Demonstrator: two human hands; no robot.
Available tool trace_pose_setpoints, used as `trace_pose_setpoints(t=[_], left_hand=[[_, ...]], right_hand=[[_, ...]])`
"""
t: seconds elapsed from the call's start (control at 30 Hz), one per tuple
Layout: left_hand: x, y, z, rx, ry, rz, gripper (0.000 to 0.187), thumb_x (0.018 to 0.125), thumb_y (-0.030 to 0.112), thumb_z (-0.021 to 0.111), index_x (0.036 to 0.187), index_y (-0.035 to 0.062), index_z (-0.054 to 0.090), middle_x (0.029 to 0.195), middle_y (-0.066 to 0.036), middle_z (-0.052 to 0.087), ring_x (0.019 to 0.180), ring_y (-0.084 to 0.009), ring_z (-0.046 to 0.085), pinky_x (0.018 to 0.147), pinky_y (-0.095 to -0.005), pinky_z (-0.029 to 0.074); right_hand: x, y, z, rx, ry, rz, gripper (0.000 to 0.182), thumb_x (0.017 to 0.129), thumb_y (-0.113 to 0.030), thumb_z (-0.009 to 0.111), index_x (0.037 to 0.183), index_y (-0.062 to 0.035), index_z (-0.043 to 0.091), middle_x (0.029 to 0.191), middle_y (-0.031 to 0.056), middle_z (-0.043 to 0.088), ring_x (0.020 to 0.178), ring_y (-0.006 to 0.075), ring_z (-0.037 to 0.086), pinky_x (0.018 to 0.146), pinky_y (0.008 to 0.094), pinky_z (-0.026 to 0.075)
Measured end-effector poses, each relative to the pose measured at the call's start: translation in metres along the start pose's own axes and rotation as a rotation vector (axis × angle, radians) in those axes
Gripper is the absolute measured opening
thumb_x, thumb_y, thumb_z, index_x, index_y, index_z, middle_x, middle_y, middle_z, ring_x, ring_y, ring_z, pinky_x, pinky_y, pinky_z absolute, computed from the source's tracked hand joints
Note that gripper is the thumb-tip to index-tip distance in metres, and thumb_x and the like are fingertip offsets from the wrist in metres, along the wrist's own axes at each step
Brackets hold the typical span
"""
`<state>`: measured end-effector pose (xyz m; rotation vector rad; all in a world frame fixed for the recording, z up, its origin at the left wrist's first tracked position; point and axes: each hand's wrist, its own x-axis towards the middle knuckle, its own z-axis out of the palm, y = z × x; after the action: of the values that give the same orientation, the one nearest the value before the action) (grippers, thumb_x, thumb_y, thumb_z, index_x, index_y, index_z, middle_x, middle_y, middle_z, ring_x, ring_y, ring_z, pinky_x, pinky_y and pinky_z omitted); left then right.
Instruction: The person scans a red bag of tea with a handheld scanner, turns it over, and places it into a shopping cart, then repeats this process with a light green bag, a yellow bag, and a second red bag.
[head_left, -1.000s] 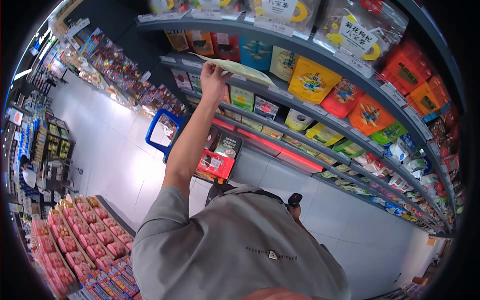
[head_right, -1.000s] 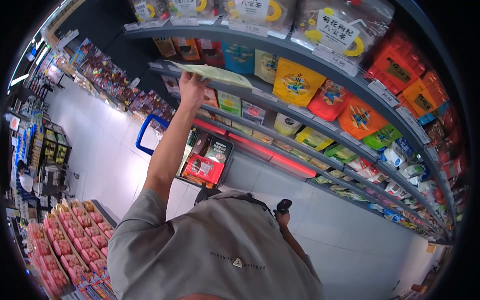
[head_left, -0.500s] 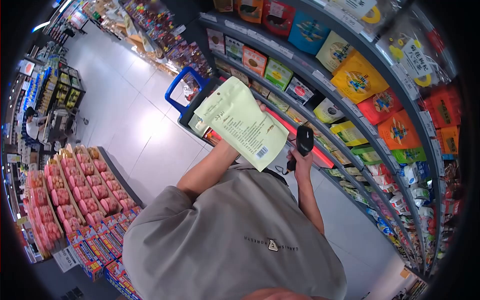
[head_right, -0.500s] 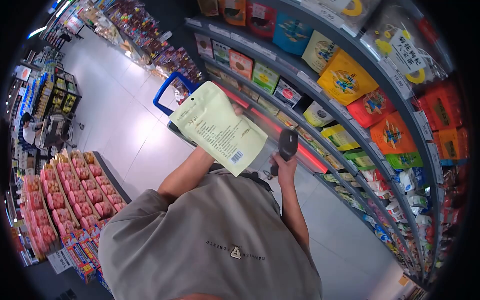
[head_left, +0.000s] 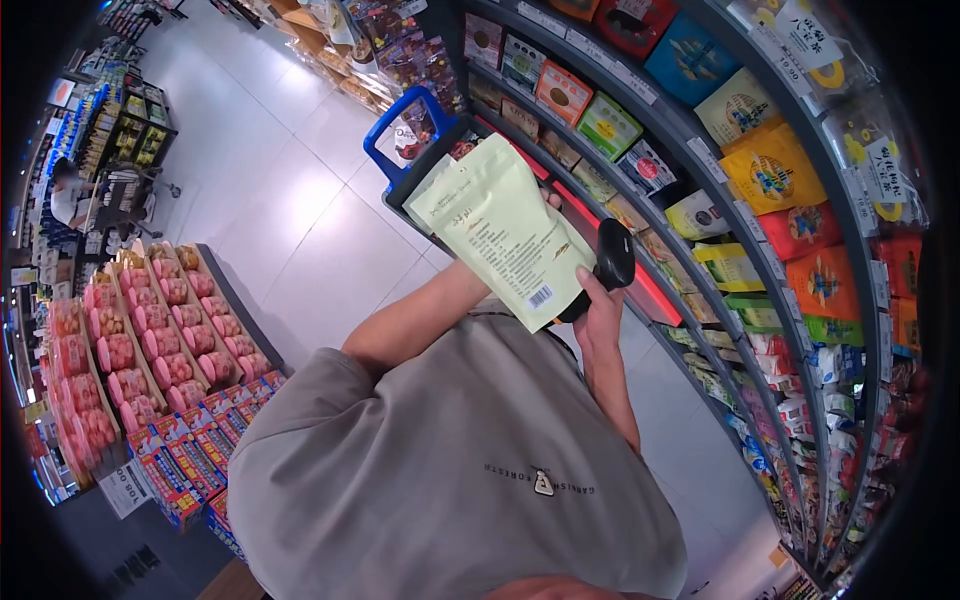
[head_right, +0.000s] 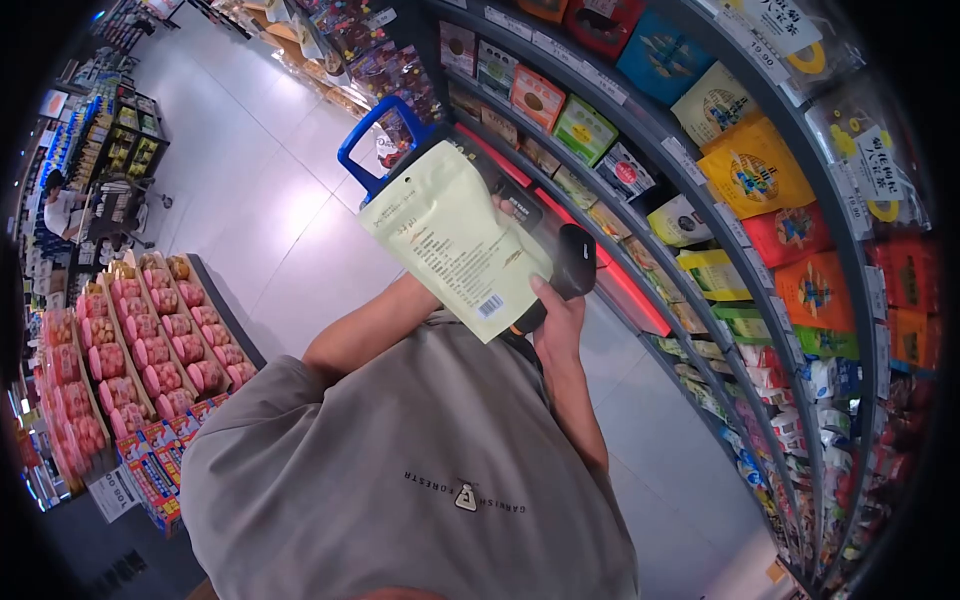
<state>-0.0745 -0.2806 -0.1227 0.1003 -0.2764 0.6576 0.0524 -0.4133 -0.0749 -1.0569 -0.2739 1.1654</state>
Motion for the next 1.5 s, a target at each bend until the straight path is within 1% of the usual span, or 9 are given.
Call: trace_pose_setpoints(t=[0.07, 0.2, 0.27, 0.47, 0.57, 0.63, 0.73, 1.17, 1.5], left_hand=[[-0.007, 0.007, 0.030, -0.072, 0.224, -0.006, 0.043, 0.098, 0.040, 0.042, 0.130, 0.0126, 0.050, 0.134, -0.010, 0.048, 0.118, -0.0254, 0.052, 0.095, -0.0432, 0.047], [-0.011, 0.020, 0.006, -0.122, 0.186, -0.056, 0.048, 0.098, 0.043, 0.038, 0.133, 0.0116, 0.048, 0.135, -0.012, 0.050, 0.119, -0.0283, 0.054, 0.097, -0.0452, 0.046], [-0.012, 0.021, 0.028, 0.001, 0.340, -0.067, 0.050, 0.096, 0.042, 0.044, 0.132, 0.0079, 0.049, 0.125, -0.013, 0.058, 0.115, -0.0314, 0.057, 0.096, -0.0493, 0.047], [-0.033, 0.013, 0.090, 0.203, 0.503, 0.028, 0.066, 0.099, 0.055, 0.018, 0.141, 0.0063, 0.033, 0.143, -0.012, 0.042, 0.128, -0.0311, 0.044, 0.108, -0.0465, 0.035], [-0.048, 0.009, 0.090, 0.282, 0.437, 0.077, 0.053, 0.101, 0.040, 0.034, 0.141, 0.0051, 0.032, 0.140, -0.011, 0.044, 0.128, -0.0274, 0.044, 0.107, -0.0432, 0.036], [-0.056, 0.009, 0.091, 0.688, 0.426, 0.122, 0.049, 0.096, 0.014, 0.052, 0.139, 0.0032, 0.032, 0.136, -0.011, 0.048, 0.124, -0.0233, 0.048, 0.104, -0.0392, 0.040], [-0.060, 0.016, 0.094, 0.667, 0.412, 0.107, 0.057, 0.086, -0.006, 0.058, 0.137, 0.0014, 0.034, 0.132, -0.010, 0.051, 0.121, -0.0198, 0.050, 0.102, -0.0357, 0.042], [-0.065, 0.039, 0.096, 0.918, 0.352, 0.092, 0.051, 0.088, -0.003, 0.059, 0.135, -0.0010, 0.038, 0.129, -0.010, 0.053, 0.120, -0.0172, 0.050, 0.101, -0.0330, 0.043], [-0.069, 0.047, 0.105, 0.939, 0.272, 0.035, 0.069, 0.079, -0.010, 0.064, 0.139, -0.0003, 0.030, 0.135, -0.012, 0.048, 0.123, -0.0193, 0.049, 0.103, -0.0344, 0.041]], right_hand=[[-0.001, 0.008, 0.010, 0.041, 0.002, 0.001, 0.056, 0.083, -0.003, 0.064, 0.134, -0.0015, 0.041, 0.120, 0.0130, 0.055, 0.109, 0.0230, 0.057, 0.094, 0.0375, 0.046], [-0.009, 0.013, 0.035, 0.123, 0.054, -0.054, 0.054, 0.084, -0.002, 0.062, 0.134, -0.0013, 0.041, 0.117, 0.0125, 0.058, 0.106, 0.0226, 0.059, 0.093, 0.0370, 0.047], [-0.010, 0.018, 0.040, 0.145, 0.081, -0.081, 0.052, 0.085, -0.002, 0.061, 0.133, -0.0008, 0.042, 0.117, 0.0122, 0.058, 0.106, 0.0221, 0.059, 0.092, 0.0362, 0.048], [-0.010, 0.025, 0.053, 0.101, 0.176, -0.283, 0.041, 0.087, -0.003, 0.060, 0.126, 0.0021, 0.049, 0.116, 0.0119, 0.059, 0.104, 0.0205, 0.060, 0.090, 0.0343, 0.049], [-0.015, 0.024, 0.067, 0.123, 0.204, -0.345, 0.037, 0.086, -0.002, 0.060, 0.122, 0.0035, 0.051, 0.114, 0.0115, 0.060, 0.103, 0.0196, 0.060, 0.089, 0.0339, 0.048], [-0.018, 0.025, 0.079, 0.157, 0.215, -0.365, 0.036, 0.085, 0.000, 0.061, 0.120, 0.0041, 0.052, 0.113, 0.0111, 0.060, 0.101, 0.0190, 0.060, 0.087, 0.0337, 0.048], [-0.023, 0.029, 0.088, 0.142, 0.198, -0.374, 0.036, 0.088, -0.005, 0.059, 0.122, 0.0040, 0.052, 0.114, 0.0117, 0.060, 0.104, 0.0202, 0.060, 0.091, 0.0347, 0.048], [-0.028, 0.043, 0.108, 0.236, 0.223, -0.407, 0.036, 0.087, 0.000, 0.058, 0.122, 0.0049, 0.051, 0.117, 0.0119, 0.059, 0.105, 0.0205, 0.059, 0.091, 0.0339, 0.047], [-0.033, 0.043, 0.124, 0.189, 0.252, -0.436, 0.040, 0.088, -0.010, 0.059, 0.124, 0.0056, 0.049, 0.119, 0.0144, 0.057, 0.108, 0.0234, 0.058, 0.094, 0.0374, 0.047]])
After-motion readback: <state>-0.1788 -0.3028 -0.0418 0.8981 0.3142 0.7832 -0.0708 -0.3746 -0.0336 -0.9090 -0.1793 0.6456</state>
